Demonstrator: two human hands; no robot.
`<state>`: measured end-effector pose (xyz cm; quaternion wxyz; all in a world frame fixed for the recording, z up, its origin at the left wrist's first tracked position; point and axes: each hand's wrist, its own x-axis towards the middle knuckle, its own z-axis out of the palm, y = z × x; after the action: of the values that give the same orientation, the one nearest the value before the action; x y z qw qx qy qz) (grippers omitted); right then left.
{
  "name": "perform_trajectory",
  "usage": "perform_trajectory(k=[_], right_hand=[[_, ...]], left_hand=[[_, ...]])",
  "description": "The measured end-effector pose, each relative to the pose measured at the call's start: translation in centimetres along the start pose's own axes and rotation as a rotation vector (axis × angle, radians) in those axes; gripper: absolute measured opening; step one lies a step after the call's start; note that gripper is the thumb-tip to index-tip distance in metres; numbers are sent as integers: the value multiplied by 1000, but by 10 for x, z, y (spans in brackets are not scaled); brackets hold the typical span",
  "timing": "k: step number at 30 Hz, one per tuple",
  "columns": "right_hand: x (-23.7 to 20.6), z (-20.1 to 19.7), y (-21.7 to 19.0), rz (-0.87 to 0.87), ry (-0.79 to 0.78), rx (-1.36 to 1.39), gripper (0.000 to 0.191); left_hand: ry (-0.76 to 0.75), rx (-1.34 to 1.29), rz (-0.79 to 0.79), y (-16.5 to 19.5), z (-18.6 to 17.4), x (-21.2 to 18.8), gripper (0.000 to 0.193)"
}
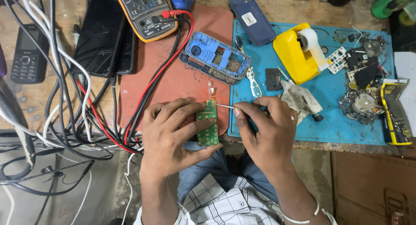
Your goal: The person holds a green phone circuit board on the workbench and cleans its surface using a small brush, working over the board's contacts and components. They then pick up a smartphone, press its screen, and set it down before resuming brushing the board.
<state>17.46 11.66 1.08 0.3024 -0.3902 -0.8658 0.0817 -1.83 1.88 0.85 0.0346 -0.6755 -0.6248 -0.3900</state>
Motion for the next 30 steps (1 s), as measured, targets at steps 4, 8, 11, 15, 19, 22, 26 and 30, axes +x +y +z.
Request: perform_trajectory(k=[4, 8, 11, 15, 19, 22, 26, 30], right_hand=[[0, 1, 1, -14, 17, -31, 15], [-1, 2, 1, -8, 14, -7, 16], [-1, 2, 1, -20, 21, -5, 15], [-1, 1, 2, -11, 7, -8, 15], [0, 1, 2, -11, 20, -9, 15], [1, 2, 2, -5, 7, -7, 15], [1, 2, 3, -10, 6, -3, 16], [1, 3, 3, 25, -1, 18, 15]], left_hand=[[-4, 0, -1, 0, -1, -1, 40], [6, 4, 9, -1, -1, -1, 39], [-2, -6, 11, -1, 0, -1, 40], [4, 0, 9, -1, 1, 0, 40], [-3, 4, 2, 0, 2, 0, 40], [5, 4, 6, -1, 2, 0, 39], [-1, 3, 5, -1, 4, 1, 40], [1, 6, 4, -2, 2, 0, 39]])
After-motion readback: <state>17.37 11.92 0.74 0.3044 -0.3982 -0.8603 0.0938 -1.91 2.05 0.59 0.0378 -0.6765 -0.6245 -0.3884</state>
